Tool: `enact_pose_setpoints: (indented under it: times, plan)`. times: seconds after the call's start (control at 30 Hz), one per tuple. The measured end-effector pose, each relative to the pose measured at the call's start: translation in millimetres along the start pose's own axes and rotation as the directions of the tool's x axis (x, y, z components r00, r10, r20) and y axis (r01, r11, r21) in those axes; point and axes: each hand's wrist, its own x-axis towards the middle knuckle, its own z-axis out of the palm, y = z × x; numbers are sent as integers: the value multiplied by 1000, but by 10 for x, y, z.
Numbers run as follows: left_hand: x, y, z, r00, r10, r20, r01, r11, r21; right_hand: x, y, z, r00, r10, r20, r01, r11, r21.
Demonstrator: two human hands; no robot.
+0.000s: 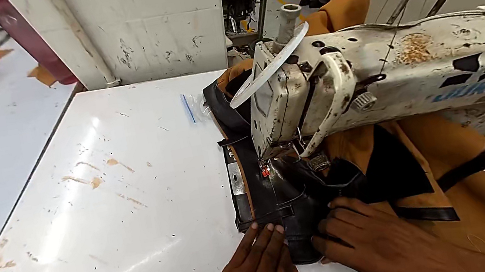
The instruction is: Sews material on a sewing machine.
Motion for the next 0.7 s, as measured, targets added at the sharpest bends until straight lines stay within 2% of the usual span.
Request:
enact_pose_setpoints:
  times: [0.1, 0.17, 0.23, 0.5, 0.7]
  plan:
    - [-140, 125, -83, 987, -82, 136, 97, 989, -112, 13, -16, 43, 999, 33, -39, -32, 999, 30]
    - [-209, 174, -144, 971, -104, 216, 141, 976, -164, 67, -18, -4, 1000, 22, -17, -21, 999, 37]
    - [-228, 174, -175, 965, -103, 240, 145, 975, -169, 130, -6, -70, 1000, -5, 25, 4, 999, 54]
    - [33, 36, -130, 988, -135, 68, 143, 983, -114, 161, -129, 5, 998, -30, -51, 36, 993, 113]
    - [178, -142, -87, 997, -67, 31, 68, 996, -50, 170, -142, 17, 998, -11, -58, 19, 991, 135]
